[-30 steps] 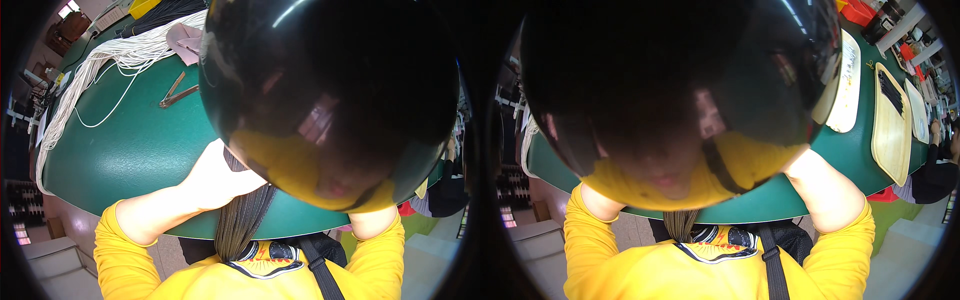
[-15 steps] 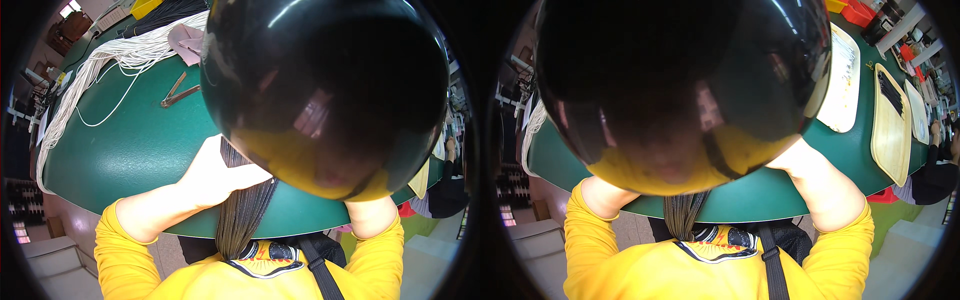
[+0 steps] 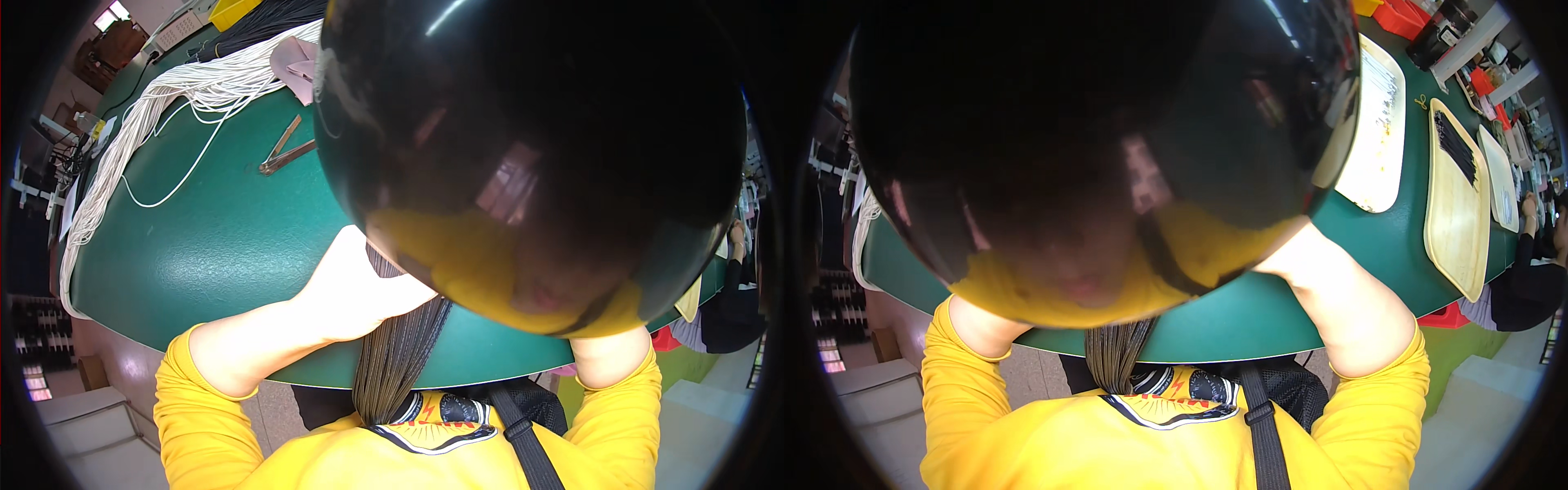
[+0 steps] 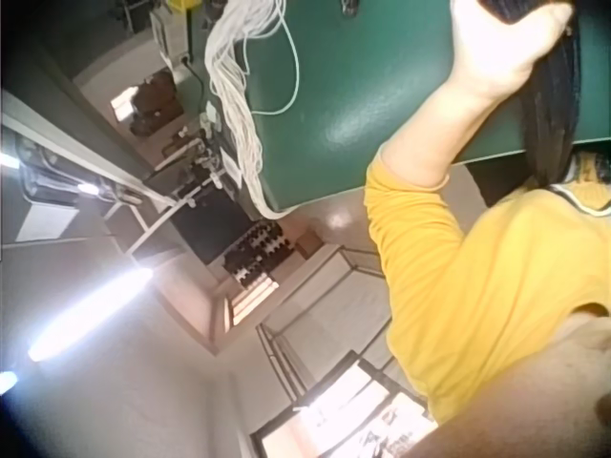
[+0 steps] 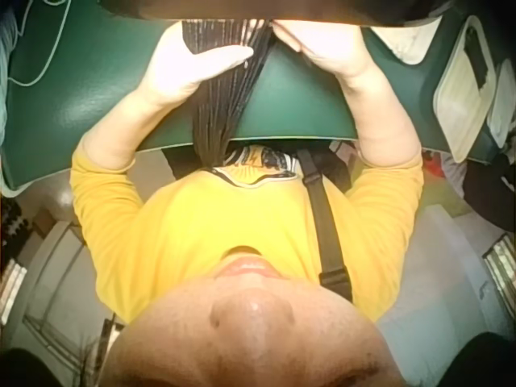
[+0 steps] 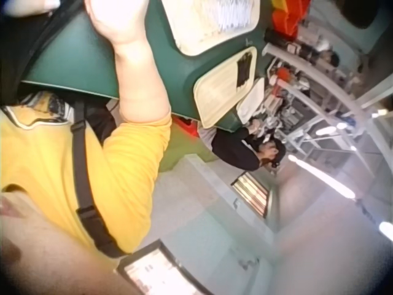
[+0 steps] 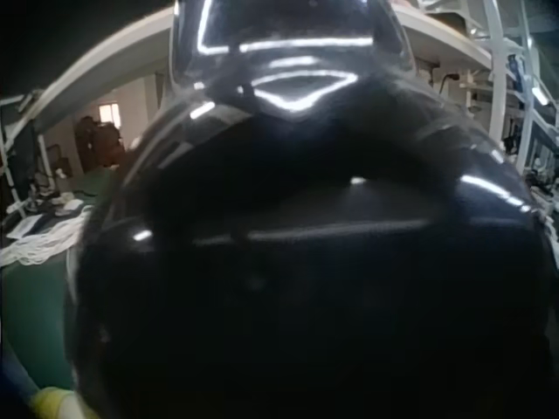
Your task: The person straightens, aligns, and smooths bundles of hair fibers with metal pins attached to their ends by hand under a desk lamp.
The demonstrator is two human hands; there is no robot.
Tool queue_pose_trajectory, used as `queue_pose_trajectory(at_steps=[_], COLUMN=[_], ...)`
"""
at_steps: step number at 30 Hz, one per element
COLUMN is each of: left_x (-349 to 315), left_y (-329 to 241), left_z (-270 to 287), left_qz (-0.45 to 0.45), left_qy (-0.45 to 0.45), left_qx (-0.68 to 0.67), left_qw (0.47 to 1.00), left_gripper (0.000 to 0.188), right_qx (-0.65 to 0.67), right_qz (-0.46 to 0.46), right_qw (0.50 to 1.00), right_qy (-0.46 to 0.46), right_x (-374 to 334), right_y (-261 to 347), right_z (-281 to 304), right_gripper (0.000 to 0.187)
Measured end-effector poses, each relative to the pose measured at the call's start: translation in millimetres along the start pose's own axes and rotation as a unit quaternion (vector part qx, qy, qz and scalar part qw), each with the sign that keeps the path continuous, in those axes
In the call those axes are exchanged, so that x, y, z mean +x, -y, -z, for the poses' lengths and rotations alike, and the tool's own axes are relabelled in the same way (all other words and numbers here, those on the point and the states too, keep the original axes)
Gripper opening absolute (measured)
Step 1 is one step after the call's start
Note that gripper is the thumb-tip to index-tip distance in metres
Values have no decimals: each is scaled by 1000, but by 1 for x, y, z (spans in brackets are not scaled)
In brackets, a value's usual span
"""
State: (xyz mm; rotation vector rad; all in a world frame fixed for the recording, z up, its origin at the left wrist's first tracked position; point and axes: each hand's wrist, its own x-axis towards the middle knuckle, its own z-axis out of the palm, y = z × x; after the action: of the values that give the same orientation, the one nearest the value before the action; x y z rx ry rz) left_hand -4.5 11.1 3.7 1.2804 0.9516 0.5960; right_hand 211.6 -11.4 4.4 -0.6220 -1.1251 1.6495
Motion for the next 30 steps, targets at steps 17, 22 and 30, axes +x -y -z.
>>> queue_pose_trajectory(at_steps=[17,22,30], left_x=[-3,-2,0], left_y=[-7,-8,-1], left_z=[-7,-7,-5], left_qz=[-71,-76,-40], left_qy=[-49,-36,-3], left_qx=[6,15,-50], left_qw=[996,996,998], left_gripper=[38,40,36], right_qx=[31,39,50], right_qz=[9,9,12], right_qw=[999,999,999], right_qy=[-12,-11,-13], right_x=[23,31,28], right_y=[-3,-4,-2], right_z=[-17,-27,-26], right_gripper=[41,40,40])
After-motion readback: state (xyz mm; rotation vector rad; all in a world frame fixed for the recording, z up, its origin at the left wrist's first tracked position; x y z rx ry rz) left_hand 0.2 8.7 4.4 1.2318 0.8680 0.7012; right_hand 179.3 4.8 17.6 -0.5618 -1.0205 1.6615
